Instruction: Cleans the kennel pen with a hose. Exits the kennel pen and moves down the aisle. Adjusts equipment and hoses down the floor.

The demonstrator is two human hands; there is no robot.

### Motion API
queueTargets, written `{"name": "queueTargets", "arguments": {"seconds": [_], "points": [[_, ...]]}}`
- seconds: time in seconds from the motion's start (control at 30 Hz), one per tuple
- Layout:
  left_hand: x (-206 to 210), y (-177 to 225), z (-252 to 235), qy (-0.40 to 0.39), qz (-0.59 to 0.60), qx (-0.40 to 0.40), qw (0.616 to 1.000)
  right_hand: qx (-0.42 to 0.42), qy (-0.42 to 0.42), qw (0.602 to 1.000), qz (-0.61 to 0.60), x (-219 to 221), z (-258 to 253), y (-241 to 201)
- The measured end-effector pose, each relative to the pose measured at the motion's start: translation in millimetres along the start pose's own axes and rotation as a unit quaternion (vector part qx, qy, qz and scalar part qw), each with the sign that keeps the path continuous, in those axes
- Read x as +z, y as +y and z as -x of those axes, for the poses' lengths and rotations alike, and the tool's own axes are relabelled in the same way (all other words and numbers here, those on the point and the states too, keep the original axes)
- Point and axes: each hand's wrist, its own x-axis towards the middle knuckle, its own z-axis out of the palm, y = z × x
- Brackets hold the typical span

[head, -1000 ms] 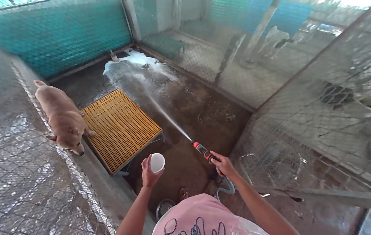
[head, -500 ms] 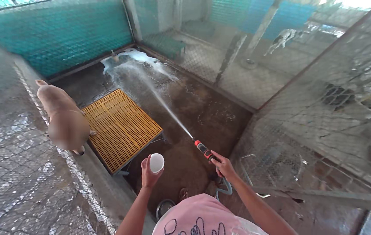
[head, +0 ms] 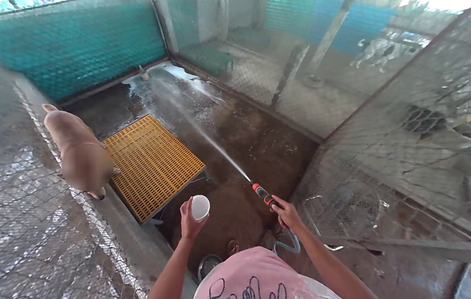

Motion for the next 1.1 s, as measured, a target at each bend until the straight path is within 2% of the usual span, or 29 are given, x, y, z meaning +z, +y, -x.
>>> {"name": "queueTargets", "arguments": {"seconds": [0.2, 0.47, 0.7, 0.9, 1.1], "points": [[-2, 1, 1, -0.003, -0.005, -0.003, 1.0, 0.008, 0.089, 0.996, -0.013, -8, -2, 8], [-1, 1, -1, -0.005, 0.002, 0.012, 1.0, -0.006, -0.002, 1.0, -0.012, 3, 11, 1], [-2, 0, -2, 0.002, 0.001, 0.02, 1.0, -0.008, 0.067, 0.997, -0.032, 1, 6, 0], [-2, -5, 0, 0.012, -0.003, 0.026, 1.0, -0.01, 0.034, 0.999, -0.009, 2, 6, 2], [-2, -6, -2, 0.01, 0.003, 0.019, 1.0, -0.018, 0.107, 0.994, -0.03, -7, 0, -4]]}}
